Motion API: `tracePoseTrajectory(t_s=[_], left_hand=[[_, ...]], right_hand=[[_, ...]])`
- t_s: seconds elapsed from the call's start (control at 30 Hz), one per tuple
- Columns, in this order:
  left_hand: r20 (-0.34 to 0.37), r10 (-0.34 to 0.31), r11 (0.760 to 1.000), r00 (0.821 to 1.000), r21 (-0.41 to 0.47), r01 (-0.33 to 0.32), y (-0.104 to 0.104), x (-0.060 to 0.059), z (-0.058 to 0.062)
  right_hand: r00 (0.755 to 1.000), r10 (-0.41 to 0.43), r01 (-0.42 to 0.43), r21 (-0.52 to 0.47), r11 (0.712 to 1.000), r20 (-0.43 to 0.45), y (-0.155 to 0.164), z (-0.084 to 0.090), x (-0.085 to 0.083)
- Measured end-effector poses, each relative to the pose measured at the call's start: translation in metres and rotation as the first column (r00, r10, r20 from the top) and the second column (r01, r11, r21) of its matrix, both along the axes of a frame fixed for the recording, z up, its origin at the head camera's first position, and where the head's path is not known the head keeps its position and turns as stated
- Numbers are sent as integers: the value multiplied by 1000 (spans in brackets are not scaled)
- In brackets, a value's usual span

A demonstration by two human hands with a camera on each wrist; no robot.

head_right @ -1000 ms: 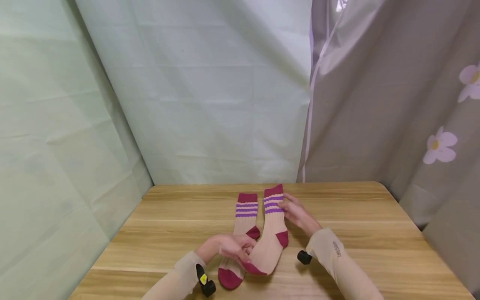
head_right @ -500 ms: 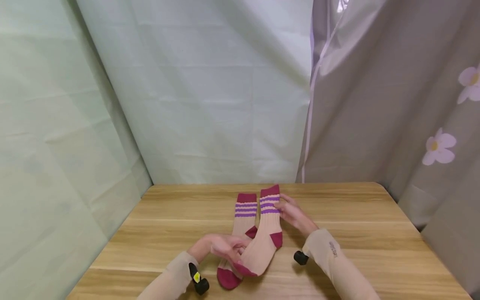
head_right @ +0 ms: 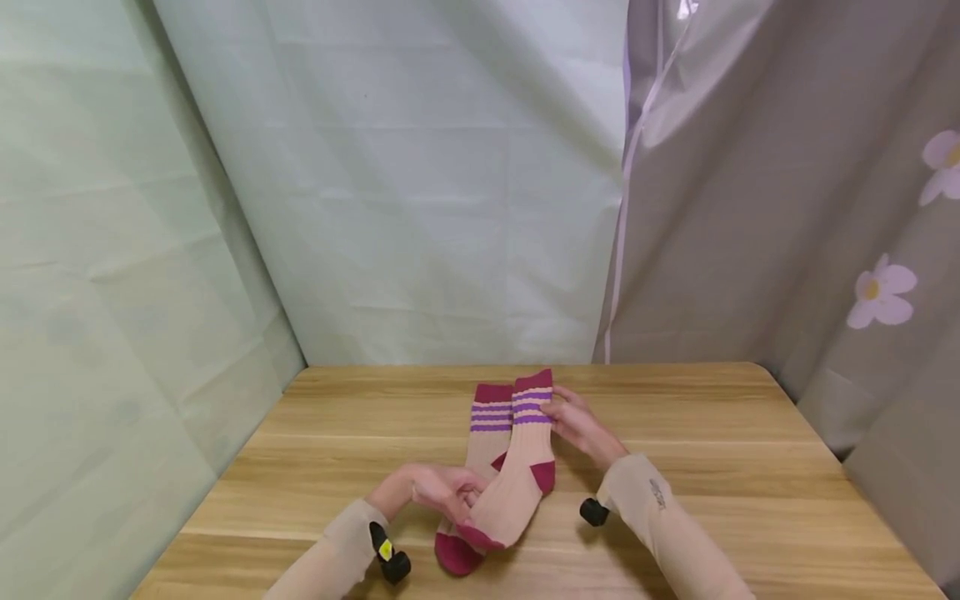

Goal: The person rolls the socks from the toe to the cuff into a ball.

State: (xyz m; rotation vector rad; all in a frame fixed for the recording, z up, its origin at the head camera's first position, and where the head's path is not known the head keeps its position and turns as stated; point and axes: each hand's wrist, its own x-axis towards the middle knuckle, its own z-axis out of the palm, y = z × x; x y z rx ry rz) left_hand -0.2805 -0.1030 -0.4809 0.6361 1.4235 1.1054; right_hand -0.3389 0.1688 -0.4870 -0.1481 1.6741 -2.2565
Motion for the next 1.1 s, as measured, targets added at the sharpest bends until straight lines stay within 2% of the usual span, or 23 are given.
tracePoseTrajectory(t_s=[0.1,0.3,0.47,0.77,0.97,1.1], left_hand=[[-8,-10,1000,1000,-11,10,-3,-1,2],[-7,21,999,1000,-36,-22,-8,0,2],[-13,33,999,999,-30,-33,-11,2,0],[-27,30,999,999,-15,-30,-19,3,-3],[-6,25,1000,1000,-18,-25,-23,4,-5],[-11,30,999,999,-11,-30,-26,4,-4]], right_hand=[[1000,7,-7,2,1000,-7,-3,1,0],[1000,20,-20,3,1000,4,-9,4,0],[1000,23,-23,15,1000,12,-14,5,0],[1000,26,-26,-20,999,-15,-27,5,-5],[999,43,-43,1,999,4,-32,4,-4],[1000,25,-25,-15,1000,15,-37,4,-5]])
